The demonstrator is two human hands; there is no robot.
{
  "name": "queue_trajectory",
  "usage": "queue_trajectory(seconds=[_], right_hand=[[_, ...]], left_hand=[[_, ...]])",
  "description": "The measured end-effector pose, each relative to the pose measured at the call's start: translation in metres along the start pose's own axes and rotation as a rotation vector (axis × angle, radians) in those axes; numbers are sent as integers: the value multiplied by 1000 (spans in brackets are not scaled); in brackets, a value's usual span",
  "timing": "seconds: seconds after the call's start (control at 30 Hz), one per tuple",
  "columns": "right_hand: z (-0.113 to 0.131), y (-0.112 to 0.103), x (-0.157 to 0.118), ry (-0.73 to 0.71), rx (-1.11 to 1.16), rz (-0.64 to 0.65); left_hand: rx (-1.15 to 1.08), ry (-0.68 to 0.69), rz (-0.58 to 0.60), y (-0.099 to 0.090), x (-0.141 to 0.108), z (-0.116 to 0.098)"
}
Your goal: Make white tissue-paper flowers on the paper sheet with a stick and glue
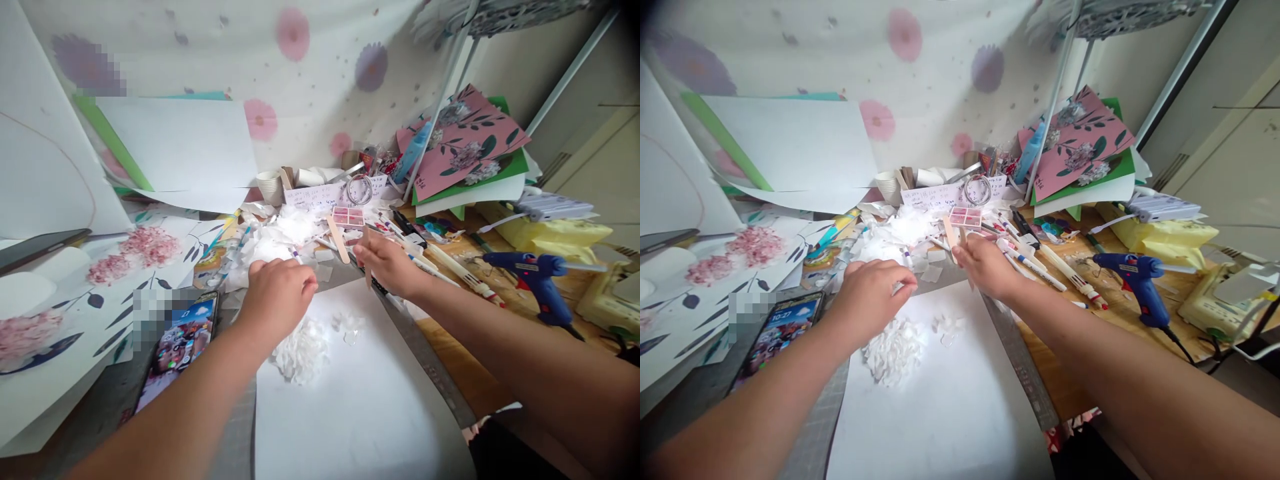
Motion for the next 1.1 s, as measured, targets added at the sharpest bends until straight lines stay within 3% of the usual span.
queue_trajectory(seconds=[0.17,0.33,0.53,0.83,0.97,1.1], right_hand=[[0,23,18,-95,-217,287],[4,47,25,-210,-351,449],[5,56,28,-185,-465,469],[-1,34,25,58,-570,428],[3,43,23,137,-584,448],[8,50,26,158,-514,476]], left_hand=[[1,-67,-33,-7,5,10],[3,-71,-25,-5,4,8],[-5,-55,1,0,4,8],[-20,33,80,8,-2,2],[-31,117,152,12,-10,-5],[-62,101,155,10,-11,-4]])
Point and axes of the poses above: each hand's wrist, its own x-axis towards the middle knuckle, its own y-axis out of the palm, z = x × y, the point moved 4 cm from there along x, towards the middle knuckle, and after that the axes turned 15 degrees about -y, right-handed, at the moved point
